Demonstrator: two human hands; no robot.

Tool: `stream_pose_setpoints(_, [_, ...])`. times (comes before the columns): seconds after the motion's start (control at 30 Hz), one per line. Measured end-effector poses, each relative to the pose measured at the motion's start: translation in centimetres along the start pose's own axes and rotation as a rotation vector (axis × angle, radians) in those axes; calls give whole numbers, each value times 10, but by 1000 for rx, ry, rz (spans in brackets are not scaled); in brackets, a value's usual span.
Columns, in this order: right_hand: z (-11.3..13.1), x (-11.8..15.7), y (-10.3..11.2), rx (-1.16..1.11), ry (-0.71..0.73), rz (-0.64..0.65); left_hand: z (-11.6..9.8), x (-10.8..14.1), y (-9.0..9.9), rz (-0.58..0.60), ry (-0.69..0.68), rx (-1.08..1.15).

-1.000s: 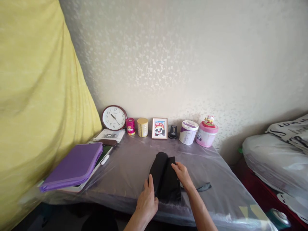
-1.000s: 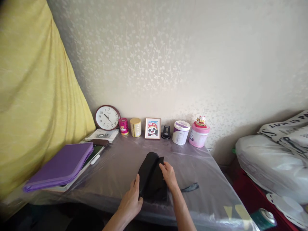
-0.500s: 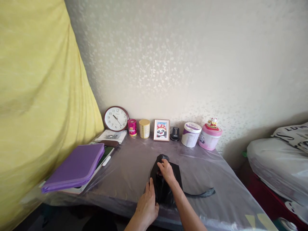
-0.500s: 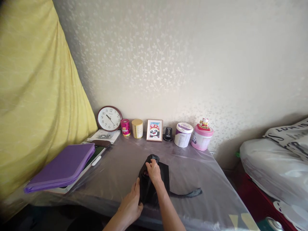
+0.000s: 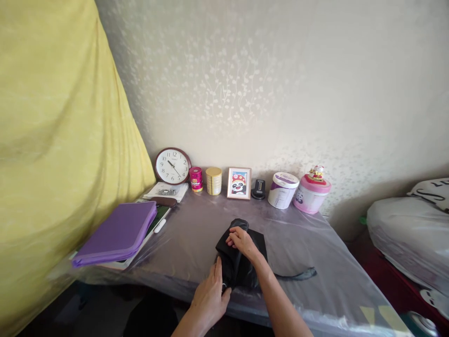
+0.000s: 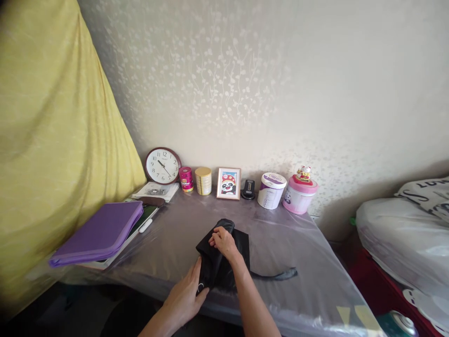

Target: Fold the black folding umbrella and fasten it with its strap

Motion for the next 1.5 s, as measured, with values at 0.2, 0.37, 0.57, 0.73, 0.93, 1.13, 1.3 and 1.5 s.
stream_pose_setpoints(0.2, [12,15,-7,-123,144,270,1,5,1,-26,20,24])
stream_pose_setpoints(0.37, [27,37,-10,80,258,437,2,5,1,-45,25,26])
stream_pose_setpoints(0.57, [28,44,-12,274,275,407,0,10,14,-168,-3,-81])
stream_pose_setpoints(0.73, [31,42,-12,309,341,387,-17,7,29,-478,-174,-122])
stream_pose_setpoints(0.93, [34,38,-13,187,350,389,-32,-6,24,-578,-279,-95])
stream_pose_setpoints(1.13, [37,35,-16,234,406,347,-34,-10,17,-520,-285,-94])
stream_pose_setpoints(1.3, [34,37,-15,295,493,268,-27,-14,1,-435,-244,-118])
stream_pose_setpoints(1.5, [35,35,-9,364,668,162,-22,-18,-15,-382,-195,-118])
Point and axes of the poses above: each hand's wrist, its own x-axis away from the middle knuckle, its own y-axis out of the back of the hand, z = x × y, the point moved 8 cm from there along -x, towards the middle knuckle, and after that the axes turned 10 degrees about -z, right-handed, at the moved point
